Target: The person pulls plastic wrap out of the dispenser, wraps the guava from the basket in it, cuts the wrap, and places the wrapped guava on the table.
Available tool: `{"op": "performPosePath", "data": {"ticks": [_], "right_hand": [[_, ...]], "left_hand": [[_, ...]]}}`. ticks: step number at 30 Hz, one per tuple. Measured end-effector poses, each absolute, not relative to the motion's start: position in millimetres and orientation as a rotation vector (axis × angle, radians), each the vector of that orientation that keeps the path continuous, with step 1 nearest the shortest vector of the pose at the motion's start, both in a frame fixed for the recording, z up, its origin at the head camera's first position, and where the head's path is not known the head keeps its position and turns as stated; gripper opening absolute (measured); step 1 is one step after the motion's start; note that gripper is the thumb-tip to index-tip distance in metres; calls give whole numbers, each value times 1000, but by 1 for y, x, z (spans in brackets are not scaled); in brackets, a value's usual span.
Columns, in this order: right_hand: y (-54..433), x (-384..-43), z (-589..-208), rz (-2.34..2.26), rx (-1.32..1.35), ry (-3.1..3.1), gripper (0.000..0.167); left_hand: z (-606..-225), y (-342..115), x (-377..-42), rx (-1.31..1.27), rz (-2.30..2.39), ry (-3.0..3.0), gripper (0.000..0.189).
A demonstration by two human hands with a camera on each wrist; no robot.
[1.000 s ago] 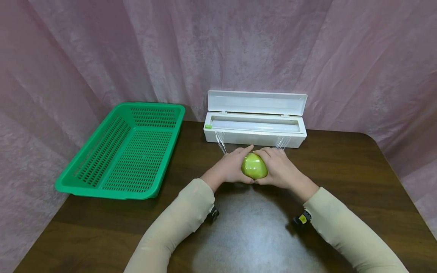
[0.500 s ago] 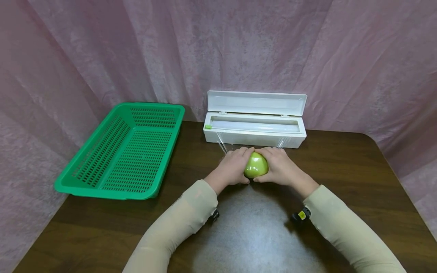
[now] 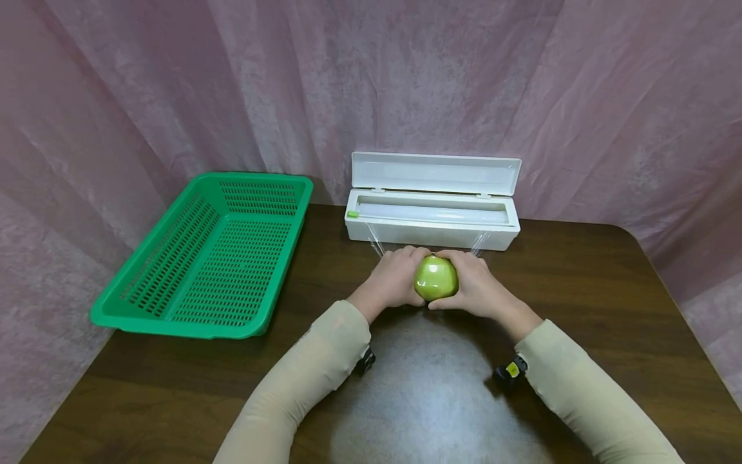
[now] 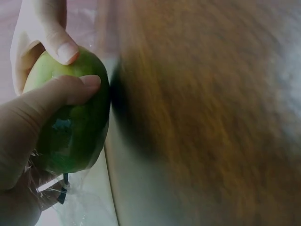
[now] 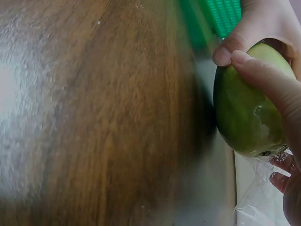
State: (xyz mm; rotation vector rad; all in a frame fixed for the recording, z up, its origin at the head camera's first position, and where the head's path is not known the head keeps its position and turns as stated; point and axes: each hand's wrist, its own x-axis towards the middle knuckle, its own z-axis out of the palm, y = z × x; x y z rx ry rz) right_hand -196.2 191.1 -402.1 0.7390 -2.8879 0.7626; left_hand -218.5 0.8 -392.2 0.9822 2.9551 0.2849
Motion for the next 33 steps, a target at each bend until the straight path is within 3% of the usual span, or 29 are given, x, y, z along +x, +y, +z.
{"op": "performPosePath", "data": {"ticks": [9, 15, 21, 33], "right_hand": [[193, -196, -407, 937, 788, -2779, 84], [196, -198, -407, 977, 712, -2785, 88], [198, -198, -407, 1036, 635, -2796, 78], [196, -196, -405, 988, 623, -2828, 74]], "left_hand": [[-392, -6, -220, 957, 458, 2921, 86], [-390, -10, -221, 970, 623, 2870, 86], [-391, -10, -221, 907, 742, 2835, 92], [-396, -17, -217, 831, 940, 2759, 83]]}}
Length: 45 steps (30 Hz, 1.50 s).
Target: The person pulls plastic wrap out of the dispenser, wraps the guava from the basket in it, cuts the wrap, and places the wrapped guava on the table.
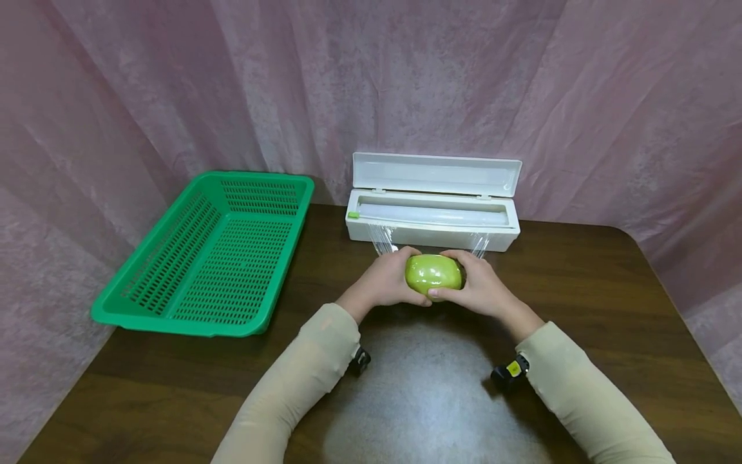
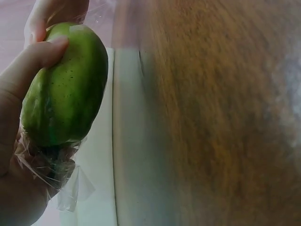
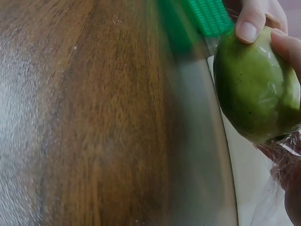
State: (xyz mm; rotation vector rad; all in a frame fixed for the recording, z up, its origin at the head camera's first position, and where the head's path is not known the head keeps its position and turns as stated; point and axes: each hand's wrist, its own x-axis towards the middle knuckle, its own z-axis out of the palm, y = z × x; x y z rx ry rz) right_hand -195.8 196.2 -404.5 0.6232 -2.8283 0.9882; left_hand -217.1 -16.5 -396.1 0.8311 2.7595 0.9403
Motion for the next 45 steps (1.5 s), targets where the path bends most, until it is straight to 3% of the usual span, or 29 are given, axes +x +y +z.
{"op": "performPosePath", "data": {"ticks": [45], "right_hand": [[194, -175, -409, 898, 736, -2875, 55]], "left_hand": [[-403, -23, -197, 783, 940, 2630, 74]]}}
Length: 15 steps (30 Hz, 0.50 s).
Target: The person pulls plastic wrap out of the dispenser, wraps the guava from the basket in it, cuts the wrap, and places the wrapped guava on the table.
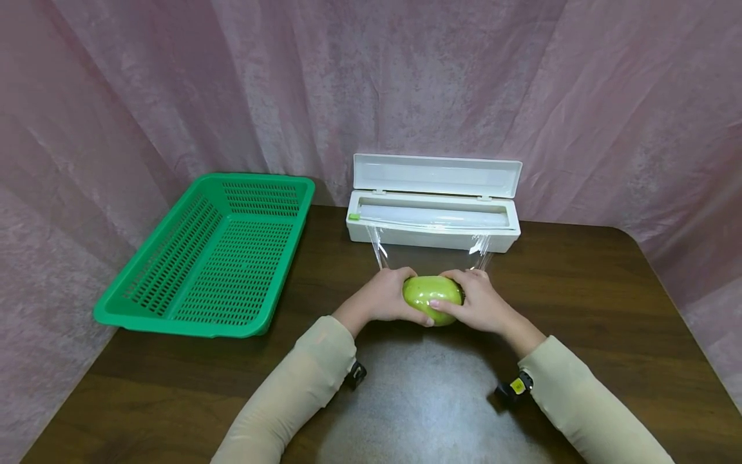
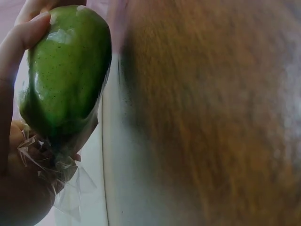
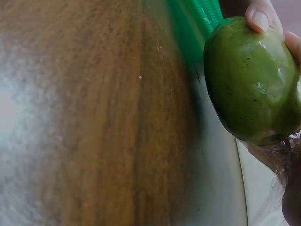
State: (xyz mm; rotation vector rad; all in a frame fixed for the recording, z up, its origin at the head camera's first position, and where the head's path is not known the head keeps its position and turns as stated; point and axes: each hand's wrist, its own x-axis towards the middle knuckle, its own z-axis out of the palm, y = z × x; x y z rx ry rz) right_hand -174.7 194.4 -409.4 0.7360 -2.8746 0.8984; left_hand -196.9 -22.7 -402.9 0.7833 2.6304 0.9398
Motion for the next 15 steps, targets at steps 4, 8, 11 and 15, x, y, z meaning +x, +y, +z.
{"op": "performPosePath", "data": {"ticks": [4, 8, 11, 15], "right_hand": [[195, -173, -412, 920, 745, -2871, 53], [196, -173, -414, 945, 764, -2865, 54], [197, -173, -413, 938, 787, -2850, 59], [198, -171, -414, 871, 793, -2842, 83]], "left_hand": [[-402, -23, -197, 806, 914, 2626, 72], [-402, -22, -198, 827, 885, 2620, 73], [-401, -20, -201, 847, 850, 2626, 74], [-399, -18, -206, 878, 793, 2635, 74]]}}
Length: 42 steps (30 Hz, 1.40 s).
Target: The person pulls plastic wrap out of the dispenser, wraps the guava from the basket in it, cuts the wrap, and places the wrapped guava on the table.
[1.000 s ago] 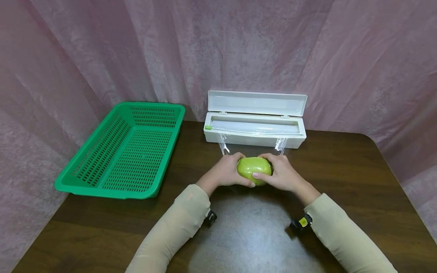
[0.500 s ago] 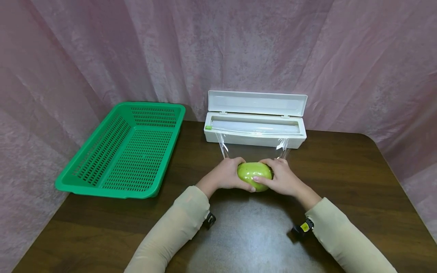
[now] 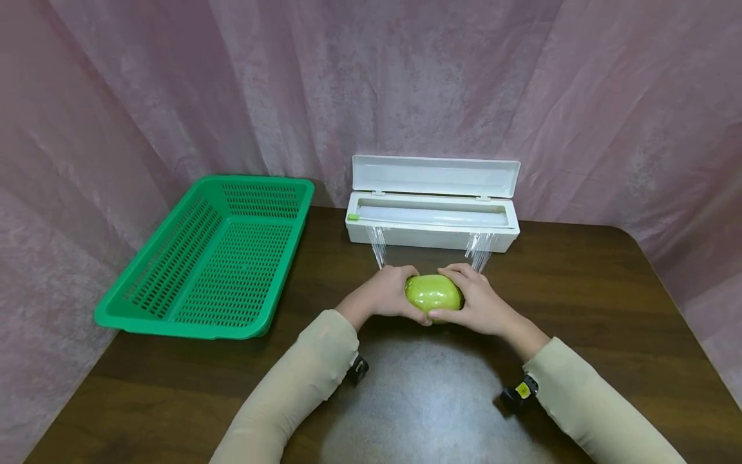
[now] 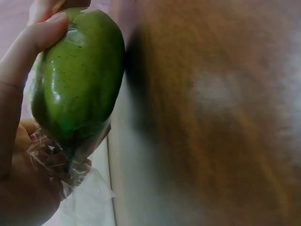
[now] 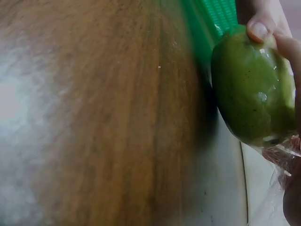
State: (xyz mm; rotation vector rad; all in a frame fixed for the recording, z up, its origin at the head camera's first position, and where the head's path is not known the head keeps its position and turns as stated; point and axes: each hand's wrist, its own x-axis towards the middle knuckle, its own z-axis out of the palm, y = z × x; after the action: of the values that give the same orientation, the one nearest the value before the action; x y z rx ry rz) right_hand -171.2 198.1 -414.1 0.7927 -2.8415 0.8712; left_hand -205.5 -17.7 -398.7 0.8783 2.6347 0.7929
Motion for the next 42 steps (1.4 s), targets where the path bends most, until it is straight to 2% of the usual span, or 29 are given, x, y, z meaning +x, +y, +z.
{"op": "performPosePath", "data": {"ticks": [3, 5, 12, 18, 30, 42], "right_hand": [[199, -168, -415, 825, 809, -2842, 102], [199, -166, -415, 798, 841, -2830, 106], [197, -170, -410, 655, 930, -2721, 85], [197, -175, -410, 615, 931, -2684, 82], [199, -180, -409, 577, 907, -2711, 83], [197, -183, -407, 681, 905, -2767, 80]], "left_hand": [[-399, -16, -209, 898, 760, 2629, 74], [-398, -16, -211, 894, 757, 2616, 74], [-394, -17, -217, 856, 790, 2586, 70], [-394, -18, -216, 851, 792, 2587, 71], [-389, -17, -205, 825, 702, 2686, 107], [-384, -14, -201, 1042, 546, 2778, 93]]}}
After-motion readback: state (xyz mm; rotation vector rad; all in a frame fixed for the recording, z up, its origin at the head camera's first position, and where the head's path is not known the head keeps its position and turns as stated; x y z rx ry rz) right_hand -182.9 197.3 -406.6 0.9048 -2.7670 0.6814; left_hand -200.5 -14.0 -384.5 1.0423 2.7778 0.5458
